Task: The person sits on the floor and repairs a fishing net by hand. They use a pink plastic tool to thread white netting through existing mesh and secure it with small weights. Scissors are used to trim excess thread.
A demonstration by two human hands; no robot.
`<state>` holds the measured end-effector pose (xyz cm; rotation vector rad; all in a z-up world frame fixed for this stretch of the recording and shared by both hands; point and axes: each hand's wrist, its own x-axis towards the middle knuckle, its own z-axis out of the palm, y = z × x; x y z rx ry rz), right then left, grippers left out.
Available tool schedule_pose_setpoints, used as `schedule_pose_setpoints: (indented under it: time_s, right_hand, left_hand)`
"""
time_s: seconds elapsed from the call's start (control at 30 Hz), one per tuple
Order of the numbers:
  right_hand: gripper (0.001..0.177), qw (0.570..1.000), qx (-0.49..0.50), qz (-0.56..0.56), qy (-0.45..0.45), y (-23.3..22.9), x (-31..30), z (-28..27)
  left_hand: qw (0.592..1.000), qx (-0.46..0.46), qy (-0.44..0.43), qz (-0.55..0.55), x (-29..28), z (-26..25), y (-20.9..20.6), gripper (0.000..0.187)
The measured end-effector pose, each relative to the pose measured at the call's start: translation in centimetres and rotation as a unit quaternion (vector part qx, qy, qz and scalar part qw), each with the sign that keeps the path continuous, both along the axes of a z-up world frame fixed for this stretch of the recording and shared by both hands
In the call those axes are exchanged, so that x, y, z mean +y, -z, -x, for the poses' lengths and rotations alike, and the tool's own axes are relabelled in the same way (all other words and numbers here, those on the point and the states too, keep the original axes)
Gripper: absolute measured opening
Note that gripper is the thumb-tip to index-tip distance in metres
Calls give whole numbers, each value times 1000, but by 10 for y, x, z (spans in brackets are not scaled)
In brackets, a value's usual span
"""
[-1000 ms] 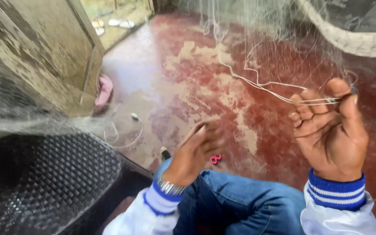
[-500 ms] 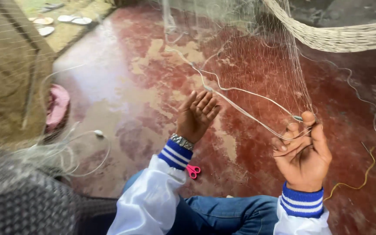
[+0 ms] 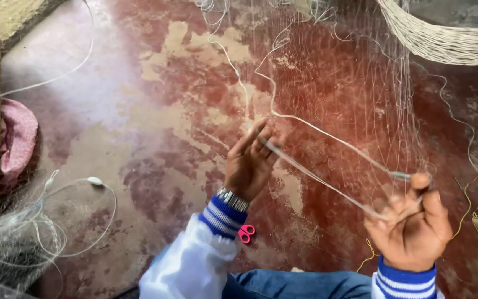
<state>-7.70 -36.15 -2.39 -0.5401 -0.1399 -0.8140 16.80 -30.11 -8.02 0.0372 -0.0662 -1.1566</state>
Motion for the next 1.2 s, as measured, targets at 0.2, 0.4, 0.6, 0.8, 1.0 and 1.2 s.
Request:
schedule_pose_setpoints:
  time_s: [0.2, 0.4, 0.6, 0.8, 1.0, 1.2]
  right_hand:
    - [18, 980, 144, -25, 138, 28, -38, -39]
    - [16, 974, 184, -52, 120, 50, -53, -61]
    - [19, 964, 219, -43, 147, 75, -81, -68]
    - [21, 961, 234, -42, 144, 92, -89, -70]
    - [20, 968, 206, -51, 131, 91, -90, -59]
    - [22, 970, 187, -31, 149, 79, -84, -53]
  left_hand:
    - [970, -27, -151, -189, 69, -8, 25, 17]
    - [950, -26, -217, -223, 57, -36, 46, 13]
    - [946, 25, -244, -213, 25, -59, 63, 10]
    - [931, 24, -261, -252, 15, -73, 70, 12]
    - [931, 54, -236, -272, 3, -82, 68, 13]
    - [931, 31, -245, -268, -10, -74, 68, 11]
